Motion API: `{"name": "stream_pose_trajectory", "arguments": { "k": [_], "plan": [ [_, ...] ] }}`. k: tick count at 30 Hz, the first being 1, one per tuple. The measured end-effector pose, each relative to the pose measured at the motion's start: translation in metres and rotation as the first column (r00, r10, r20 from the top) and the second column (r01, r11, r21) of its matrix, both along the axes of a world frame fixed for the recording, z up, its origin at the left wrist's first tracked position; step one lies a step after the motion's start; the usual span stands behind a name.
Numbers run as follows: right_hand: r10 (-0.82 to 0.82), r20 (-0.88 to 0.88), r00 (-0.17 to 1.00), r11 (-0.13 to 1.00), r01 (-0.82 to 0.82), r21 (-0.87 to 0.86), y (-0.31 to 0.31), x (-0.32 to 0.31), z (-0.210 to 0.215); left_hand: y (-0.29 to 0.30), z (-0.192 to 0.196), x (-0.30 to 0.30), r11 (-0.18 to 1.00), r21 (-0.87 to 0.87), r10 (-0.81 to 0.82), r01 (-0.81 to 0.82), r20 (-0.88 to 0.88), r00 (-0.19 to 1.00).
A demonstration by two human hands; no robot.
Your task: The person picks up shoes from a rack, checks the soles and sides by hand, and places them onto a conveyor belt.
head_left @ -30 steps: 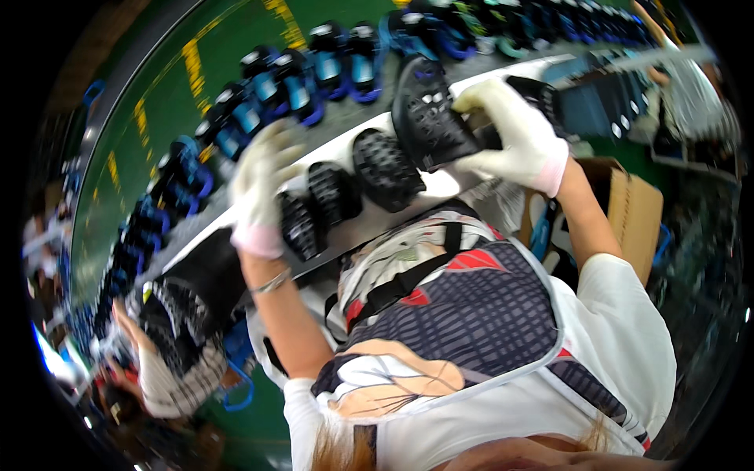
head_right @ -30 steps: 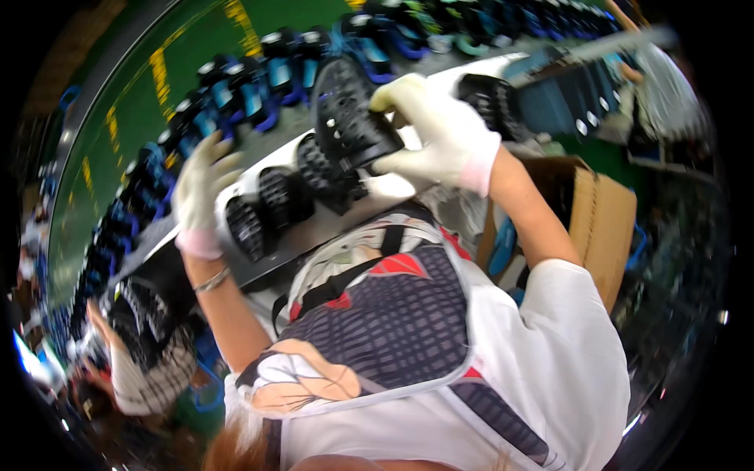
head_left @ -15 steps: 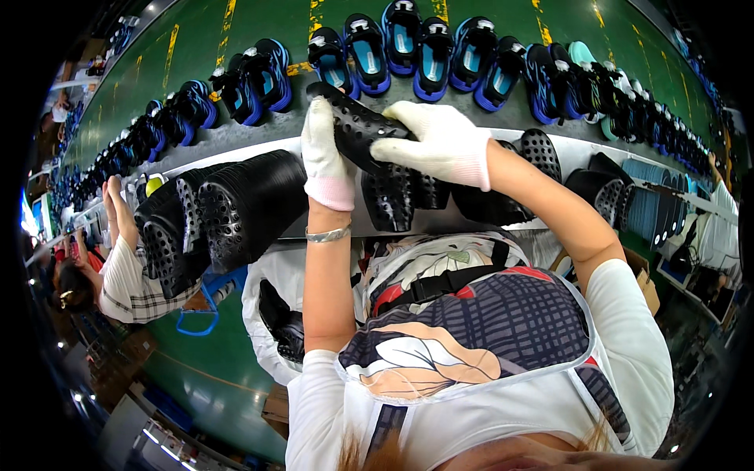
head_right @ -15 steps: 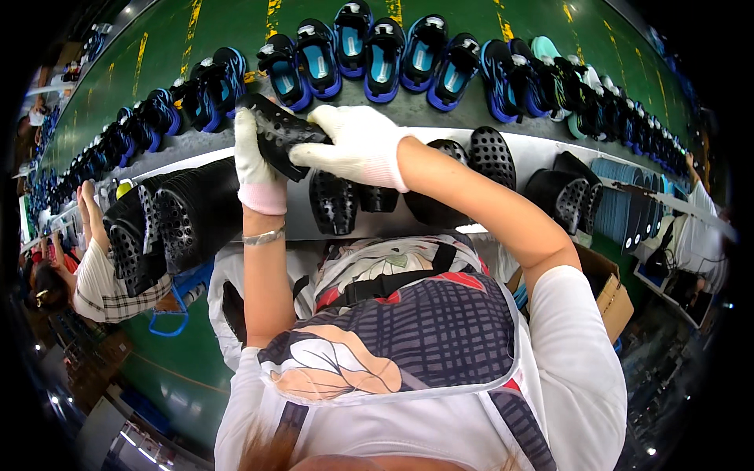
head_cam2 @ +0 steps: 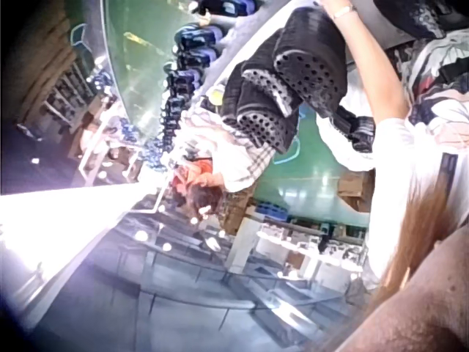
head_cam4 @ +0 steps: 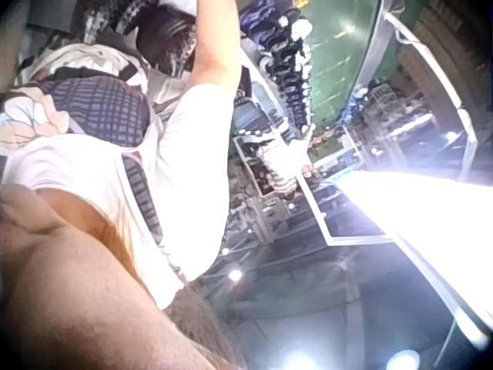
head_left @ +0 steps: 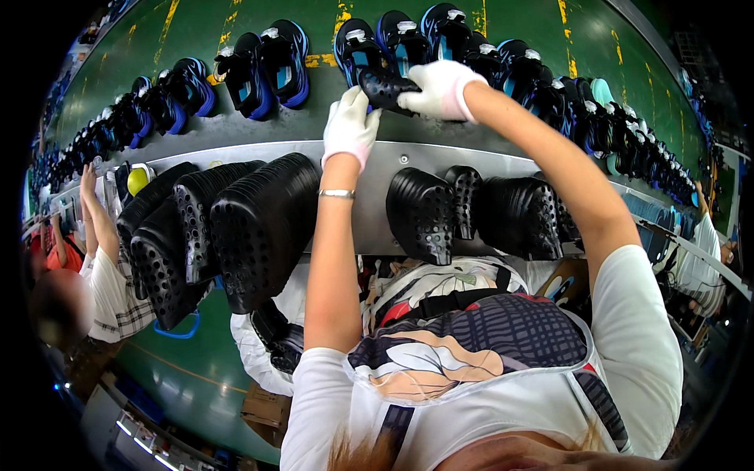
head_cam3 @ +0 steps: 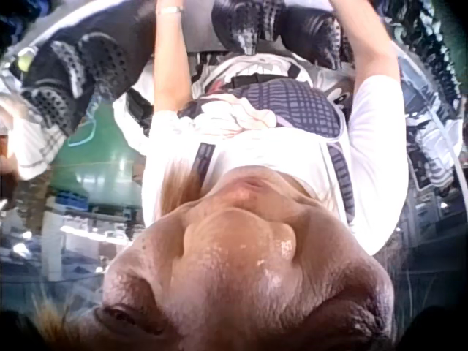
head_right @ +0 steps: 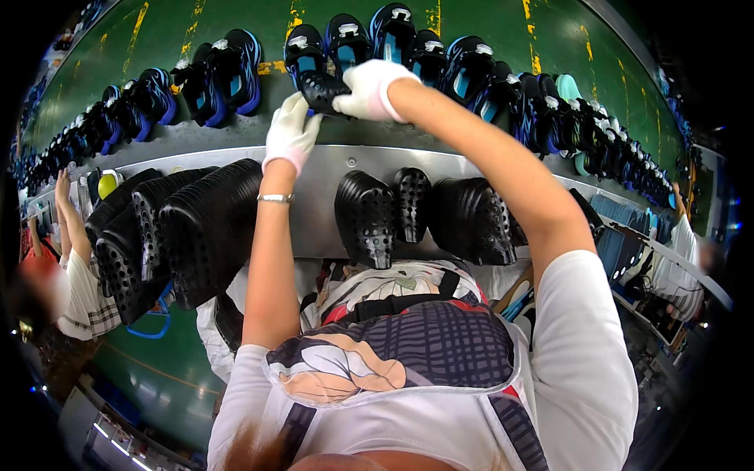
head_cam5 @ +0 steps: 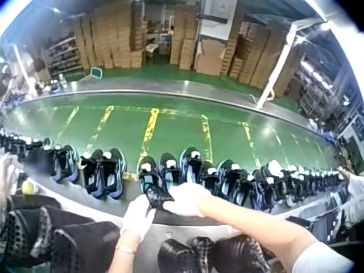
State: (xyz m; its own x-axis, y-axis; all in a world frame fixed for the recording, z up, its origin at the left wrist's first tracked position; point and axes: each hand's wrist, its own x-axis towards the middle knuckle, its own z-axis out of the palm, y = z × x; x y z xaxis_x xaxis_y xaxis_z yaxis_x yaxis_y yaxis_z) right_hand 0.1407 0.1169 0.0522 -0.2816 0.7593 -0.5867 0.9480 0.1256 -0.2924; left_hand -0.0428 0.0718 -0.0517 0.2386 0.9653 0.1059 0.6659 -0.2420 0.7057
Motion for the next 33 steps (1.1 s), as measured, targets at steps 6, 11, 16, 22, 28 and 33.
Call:
{"name": "stream_pose_trajectory", "arguments": {
  "k": [6, 11, 16, 22, 28, 33],
  "plan": [
    [0.193, 0.223, 0.955, 0.978, -0.206, 0.035, 0.063, -0.031, -0.004, 0.019, -0.027, 0.010, 1.000, -0.009, 0.024, -0.024, 0.015, 1.000],
    [0.180, 0.340, 0.923, 0.964, -0.234, 0.127, 0.067, -0.069, -0.050, 0.020, -0.019, 0.024, 0.997, -0.039, 0.062, -0.067, -0.119, 0.991],
    [0.004, 0.312, 0.950, 0.993, -0.040, 0.109, 0.063, -0.093, -0.085, 0.034, -0.027, 0.009, 0.945, -0.323, -0.016, -0.044, -0.182, 0.983],
    [0.222, 0.401, 0.889, 0.952, -0.287, 0.108, 0.066, -0.109, -0.049, 0.051, -0.014, 0.015, 0.726, -0.637, 0.098, -0.257, -0.273, 0.957],
    [0.327, 0.453, 0.830, 0.905, -0.412, 0.103, 0.077, -0.110, -0.057, 0.052, -0.017, 0.014, 0.869, -0.488, -0.134, -0.078, -0.385, 0.913],
    [0.066, 0.327, 0.943, 0.937, -0.171, 0.305, 0.094, -0.105, -0.084, 0.047, -0.033, 0.011, 0.936, -0.351, -0.117, -0.038, -0.411, 0.904]
  ]
}}
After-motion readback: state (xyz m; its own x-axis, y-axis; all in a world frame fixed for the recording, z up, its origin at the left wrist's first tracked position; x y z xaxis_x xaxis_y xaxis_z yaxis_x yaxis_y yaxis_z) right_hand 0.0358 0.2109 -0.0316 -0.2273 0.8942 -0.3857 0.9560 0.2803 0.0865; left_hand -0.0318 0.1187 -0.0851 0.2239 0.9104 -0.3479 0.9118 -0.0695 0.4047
